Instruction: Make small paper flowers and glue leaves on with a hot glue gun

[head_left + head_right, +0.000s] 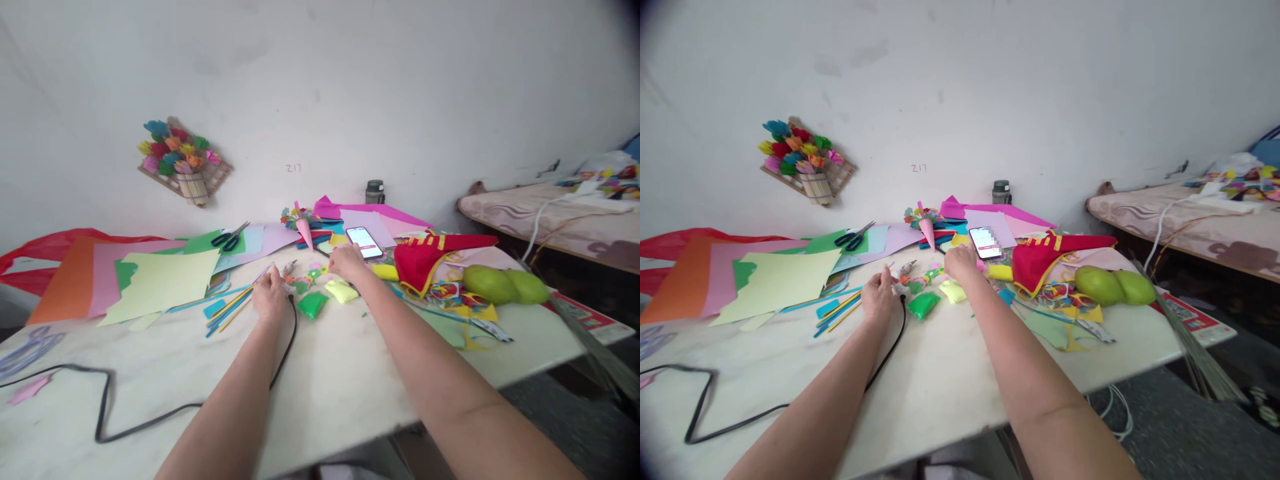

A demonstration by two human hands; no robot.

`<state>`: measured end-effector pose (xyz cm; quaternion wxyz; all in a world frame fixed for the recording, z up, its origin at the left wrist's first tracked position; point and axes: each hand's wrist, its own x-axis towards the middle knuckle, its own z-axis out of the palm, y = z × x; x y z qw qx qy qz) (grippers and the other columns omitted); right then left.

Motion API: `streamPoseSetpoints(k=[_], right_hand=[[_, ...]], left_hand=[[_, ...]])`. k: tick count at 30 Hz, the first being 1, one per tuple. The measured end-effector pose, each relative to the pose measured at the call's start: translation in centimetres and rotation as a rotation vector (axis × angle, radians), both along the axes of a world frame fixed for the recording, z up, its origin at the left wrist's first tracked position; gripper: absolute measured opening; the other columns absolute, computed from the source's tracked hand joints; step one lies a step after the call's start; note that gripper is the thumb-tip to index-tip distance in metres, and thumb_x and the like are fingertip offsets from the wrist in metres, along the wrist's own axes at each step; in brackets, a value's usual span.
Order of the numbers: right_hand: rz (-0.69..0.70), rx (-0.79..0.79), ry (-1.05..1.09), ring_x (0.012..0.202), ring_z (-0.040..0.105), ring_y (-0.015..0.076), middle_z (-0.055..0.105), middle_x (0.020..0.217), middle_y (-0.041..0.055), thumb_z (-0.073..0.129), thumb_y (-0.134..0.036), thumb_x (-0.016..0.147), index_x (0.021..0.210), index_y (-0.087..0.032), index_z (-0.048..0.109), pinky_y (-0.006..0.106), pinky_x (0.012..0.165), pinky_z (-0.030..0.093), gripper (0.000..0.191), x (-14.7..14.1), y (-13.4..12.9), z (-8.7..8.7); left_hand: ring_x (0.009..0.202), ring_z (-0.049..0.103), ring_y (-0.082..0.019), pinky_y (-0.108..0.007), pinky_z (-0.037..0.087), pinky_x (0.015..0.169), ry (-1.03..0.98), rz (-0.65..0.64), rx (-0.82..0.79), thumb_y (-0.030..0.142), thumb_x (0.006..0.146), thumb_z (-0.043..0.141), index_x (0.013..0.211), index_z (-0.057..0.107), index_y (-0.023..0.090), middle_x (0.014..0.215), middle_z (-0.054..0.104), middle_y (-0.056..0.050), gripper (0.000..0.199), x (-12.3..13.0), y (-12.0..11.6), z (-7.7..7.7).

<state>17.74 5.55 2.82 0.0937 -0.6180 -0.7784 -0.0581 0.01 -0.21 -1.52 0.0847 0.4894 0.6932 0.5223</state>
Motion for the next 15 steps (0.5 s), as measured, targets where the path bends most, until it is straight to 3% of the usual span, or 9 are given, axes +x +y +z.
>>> streamPoseSetpoints(k=[6, 15], right_hand=[[0.001, -0.084, -0.057, 0.090, 0.054, 0.0232, 0.065, 0.086, 0.0122, 0.062, -0.025, 0.063, 0.081, -0.015, 0.066, 0.036, 0.087, 0.024, 0.022, -0.8, 0.3, -0.7], [0.020, -0.012, -0.013, 0.087, 0.057, 0.0232, 0.065, 0.083, 0.0135, 0.053, -0.016, 0.067, 0.083, -0.014, 0.066, 0.033, 0.081, 0.033, 0.020, -0.7, 0.2, -1.5]], left_hand=[[0.051, 0.049, -0.017, -0.026, 0.031, 0.050, 0.050, -0.043, 0.020, 0.053, 0.077, 0.030, 0.056, 0.056, 0.018, 0.049, 0.052, -0.003, 0.048, 0.0, 0.2, -0.4], [0.049, 0.047, -0.015, -0.025, 0.029, 0.049, 0.046, -0.052, 0.014, 0.053, 0.075, 0.033, 0.055, 0.054, 0.018, 0.047, 0.050, -0.002, 0.045, 0.3, -0.1, -0.3]])
